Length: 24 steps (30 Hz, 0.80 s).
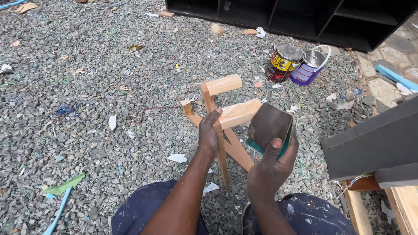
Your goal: The person sands a light-colored wooden frame using a sanding block, rotating the piece to smooth multiple edges and surfaces. The work is performed outdoors on a gravel surface with paint cans and a black shelving unit visible nearby.
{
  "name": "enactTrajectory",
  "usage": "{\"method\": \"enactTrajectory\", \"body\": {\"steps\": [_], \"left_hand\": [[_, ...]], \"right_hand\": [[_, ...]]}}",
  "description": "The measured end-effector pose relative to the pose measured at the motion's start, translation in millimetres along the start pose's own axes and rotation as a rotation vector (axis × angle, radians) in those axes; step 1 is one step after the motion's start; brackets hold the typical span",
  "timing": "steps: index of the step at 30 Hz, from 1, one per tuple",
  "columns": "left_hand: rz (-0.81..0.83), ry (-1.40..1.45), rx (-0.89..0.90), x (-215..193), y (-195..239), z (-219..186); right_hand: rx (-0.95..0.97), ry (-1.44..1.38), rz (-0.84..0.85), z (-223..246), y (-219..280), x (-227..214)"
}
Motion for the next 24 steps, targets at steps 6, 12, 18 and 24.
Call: {"method": "enactTrajectory", "body": {"steps": [6,12,18,24], "left_hand": [[-0.071,0.178,-0.008,-64,-48,8],[-0.263,0.184,0.045,-200,-89,-6],[-0.398,0.146,0.037,-233,-104,-10],[-0.387,-0.096,0.085,-132,-32,-51]], "right_hand": [[0.197,0.157,0.178,-65,33,38],[0.197,0.299,0.534,-104,75,82],[-0.123,0.334,0.737,-68,99,132],[-0.33,0.495,0.773,-72,117,148]]}}
Point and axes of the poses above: each hand's wrist, its own y-axis away from the middle knuckle, its own x-axis out of the palm, z = x × y, the point moved 9 cm from there along -y, towards the middle knuckle, and after that the axes turned 10 degrees about y, right-handed, at the moved point
